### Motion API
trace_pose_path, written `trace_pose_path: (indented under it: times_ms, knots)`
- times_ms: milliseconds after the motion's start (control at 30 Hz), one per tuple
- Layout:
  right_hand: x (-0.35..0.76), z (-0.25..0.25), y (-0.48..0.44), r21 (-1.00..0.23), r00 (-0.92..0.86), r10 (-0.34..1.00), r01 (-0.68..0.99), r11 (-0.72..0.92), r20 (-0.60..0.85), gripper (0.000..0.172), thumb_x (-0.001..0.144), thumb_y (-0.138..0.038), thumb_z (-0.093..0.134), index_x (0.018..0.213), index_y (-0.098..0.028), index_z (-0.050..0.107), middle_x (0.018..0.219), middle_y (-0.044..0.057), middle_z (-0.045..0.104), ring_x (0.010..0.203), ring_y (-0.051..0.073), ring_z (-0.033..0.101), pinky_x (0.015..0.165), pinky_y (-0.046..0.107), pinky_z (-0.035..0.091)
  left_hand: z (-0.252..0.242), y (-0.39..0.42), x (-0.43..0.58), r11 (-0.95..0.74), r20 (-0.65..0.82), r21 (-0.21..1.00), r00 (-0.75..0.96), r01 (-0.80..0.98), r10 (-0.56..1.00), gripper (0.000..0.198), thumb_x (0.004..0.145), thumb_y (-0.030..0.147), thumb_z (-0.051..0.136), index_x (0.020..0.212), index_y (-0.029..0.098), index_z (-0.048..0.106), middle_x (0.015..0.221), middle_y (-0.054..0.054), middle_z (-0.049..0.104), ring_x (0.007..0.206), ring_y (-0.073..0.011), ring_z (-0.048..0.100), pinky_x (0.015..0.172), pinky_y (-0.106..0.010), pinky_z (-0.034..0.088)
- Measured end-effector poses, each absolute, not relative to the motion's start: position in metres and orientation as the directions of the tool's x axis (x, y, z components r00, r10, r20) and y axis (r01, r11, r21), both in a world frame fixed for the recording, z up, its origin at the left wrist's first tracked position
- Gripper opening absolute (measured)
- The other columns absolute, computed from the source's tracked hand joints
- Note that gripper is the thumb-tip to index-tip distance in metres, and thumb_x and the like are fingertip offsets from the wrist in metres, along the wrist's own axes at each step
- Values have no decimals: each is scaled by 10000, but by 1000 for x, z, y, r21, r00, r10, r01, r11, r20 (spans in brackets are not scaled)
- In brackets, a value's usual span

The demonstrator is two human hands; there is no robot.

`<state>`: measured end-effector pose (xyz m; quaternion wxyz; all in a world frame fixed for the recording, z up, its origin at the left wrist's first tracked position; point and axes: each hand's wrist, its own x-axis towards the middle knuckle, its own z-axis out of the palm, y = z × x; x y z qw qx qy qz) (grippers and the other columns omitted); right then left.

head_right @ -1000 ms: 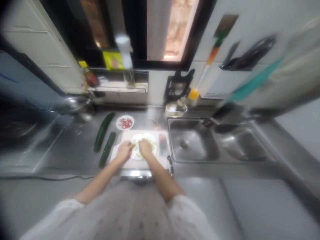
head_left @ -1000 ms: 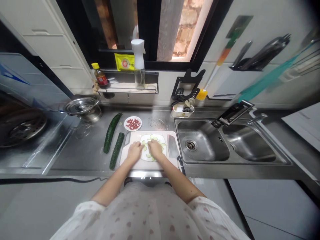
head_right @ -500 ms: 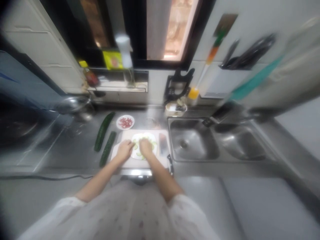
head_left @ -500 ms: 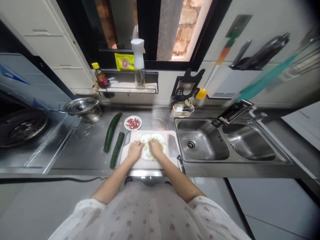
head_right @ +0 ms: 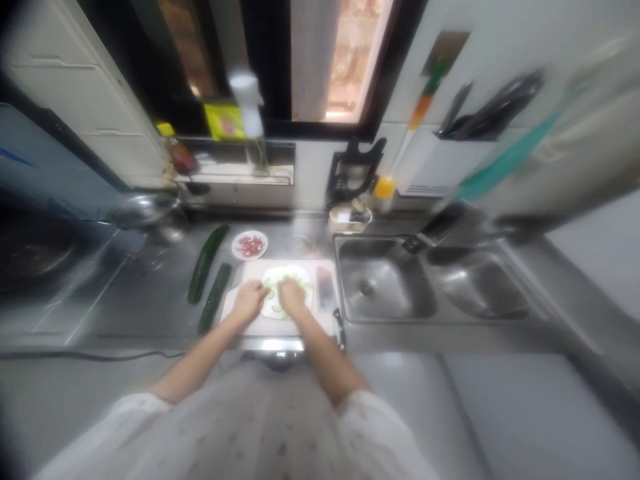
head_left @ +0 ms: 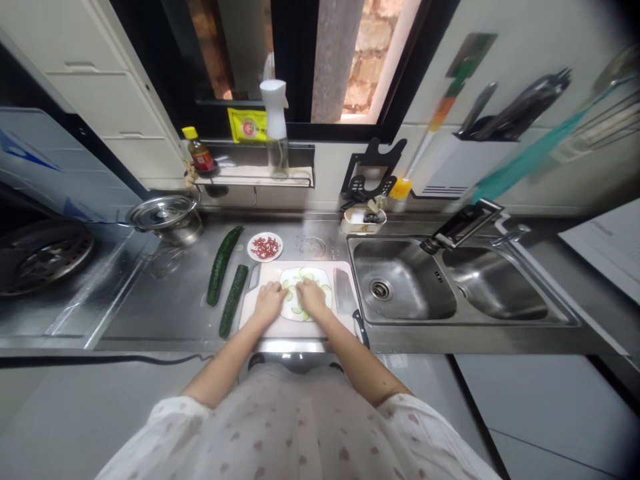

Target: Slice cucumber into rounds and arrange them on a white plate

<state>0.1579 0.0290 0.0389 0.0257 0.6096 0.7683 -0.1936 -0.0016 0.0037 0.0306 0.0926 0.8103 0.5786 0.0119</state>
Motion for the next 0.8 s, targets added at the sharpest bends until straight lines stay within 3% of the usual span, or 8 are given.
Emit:
trace_pose_path:
  times_ms: [533, 800]
  knots:
    - [154, 36, 30, -215, -286, 924, 948, 234, -255, 289, 962, -252, 382, 1044, -178, 649, 1100, 123, 609, 998, 213, 539, 771, 281, 389, 35, 9, 4, -315, -114, 127, 329, 941, 937, 264, 903, 189, 429, 969, 180, 684, 985, -131, 580, 967, -265, 472, 814, -388, 334]
    - [162, 45, 23, -277, -298, 939, 929, 244, -172, 280, 964, -292, 390, 1030, -184, 640, 1092, 99, 600, 1010, 201, 513, 803, 267, 369, 38, 12, 8, -319, -94, 145, 334, 937, 938, 264, 888, 161, 436, 916, 168, 698, 984, -142, 583, 995, -270, 465, 831, -401, 333]
